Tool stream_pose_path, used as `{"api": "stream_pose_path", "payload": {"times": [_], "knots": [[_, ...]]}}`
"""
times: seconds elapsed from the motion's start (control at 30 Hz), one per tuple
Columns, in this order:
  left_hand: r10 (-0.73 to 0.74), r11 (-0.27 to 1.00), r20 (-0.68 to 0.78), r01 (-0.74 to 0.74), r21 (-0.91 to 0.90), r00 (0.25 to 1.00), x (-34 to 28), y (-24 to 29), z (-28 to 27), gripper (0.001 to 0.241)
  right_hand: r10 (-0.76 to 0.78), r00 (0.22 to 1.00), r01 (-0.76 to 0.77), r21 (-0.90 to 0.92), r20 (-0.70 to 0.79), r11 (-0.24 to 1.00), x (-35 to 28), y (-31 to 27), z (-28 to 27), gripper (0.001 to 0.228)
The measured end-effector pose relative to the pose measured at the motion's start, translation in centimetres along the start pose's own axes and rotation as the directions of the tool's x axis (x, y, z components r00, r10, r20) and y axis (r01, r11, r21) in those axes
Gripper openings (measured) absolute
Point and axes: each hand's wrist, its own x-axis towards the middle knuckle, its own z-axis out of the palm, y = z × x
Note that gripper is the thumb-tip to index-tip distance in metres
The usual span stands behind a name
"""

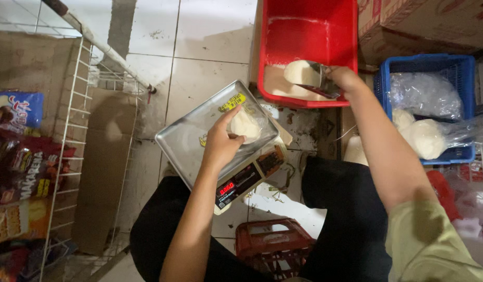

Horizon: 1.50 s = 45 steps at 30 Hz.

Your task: The person weighs a white powder by scooping it from a red basin into a plastic bag on a digital scale, then ties the bag closed and repeats the process.

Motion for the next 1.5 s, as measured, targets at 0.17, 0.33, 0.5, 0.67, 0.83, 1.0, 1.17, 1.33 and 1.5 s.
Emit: {"api": "stream_pose_path", "payload": {"times": [0.17, 0.33, 0.5, 0.67, 0.83, 1.0, 1.17, 1.33, 1.5], "knots": [[-0.033, 0.999, -0.005, 0.033, 0.012, 0.999, -0.2, 0.0, 0.5, 0.082, -0.168, 0.984, 0.172, -0.077, 0.066, 0.982, -3.8, -1.7, -0.1, 0.017], [-0.01, 0.999, 0.001, 0.01, 0.04, 1.0, 0.0, 0.0, 1.0, 0.085, -0.211, 0.964, 0.231, -0.118, 0.161, 0.966, -7.3, -3.2, 1.1, 0.017], [-0.012, 1.0, 0.005, 0.012, 0.017, 1.0, 0.5, -0.3, 1.4, 0.083, -0.204, 0.952, 0.246, -0.173, 0.229, 0.954, -10.7, -4.2, 3.4, 0.019], [0.014, 0.999, 0.004, -0.015, 0.043, 1.0, 1.0, -0.6, 1.9, 0.084, -0.19, 0.965, 0.235, -0.277, 0.18, 0.932, -13.5, -5.4, 6.6, 0.03], [0.072, 0.997, -0.003, -0.072, 0.035, 0.997, 1.5, -1.3, 2.1, 0.087, -0.283, 0.937, 0.348, -0.514, 0.203, 0.784, -18.0, -7.9, 9.2, 0.031], [0.006, 1.0, 0.008, -0.006, 0.009, 1.0, 1.7, -1.0, 2.4, 0.088, -0.379, 0.896, 0.417, -0.733, 0.231, 0.538, -22.5, -10.6, 11.7, 0.021], [-0.011, 1.0, -0.01, 0.011, 0.011, 1.0, 1.9, -0.6, 2.6, 0.089, -0.785, 0.525, 0.677, -0.721, 0.33, 0.149, -24.6, -9.9, 14.2, 0.013], [-0.088, 0.996, -0.048, 0.089, 0.012, 0.995, 2.2, -1.1, 2.4, 0.086, -0.827, 0.378, 0.637, -0.765, 0.416, -0.094, -26.5, -9.7, 16.6, 0.023], [0.068, 0.997, -0.101, -0.063, 0.054, 0.993, 2.4, -2.5, 1.8, 0.083, -0.761, 0.301, 0.591, -0.739, 0.574, -0.324, -28.4, -9.9, 17.8, 0.031]]}}
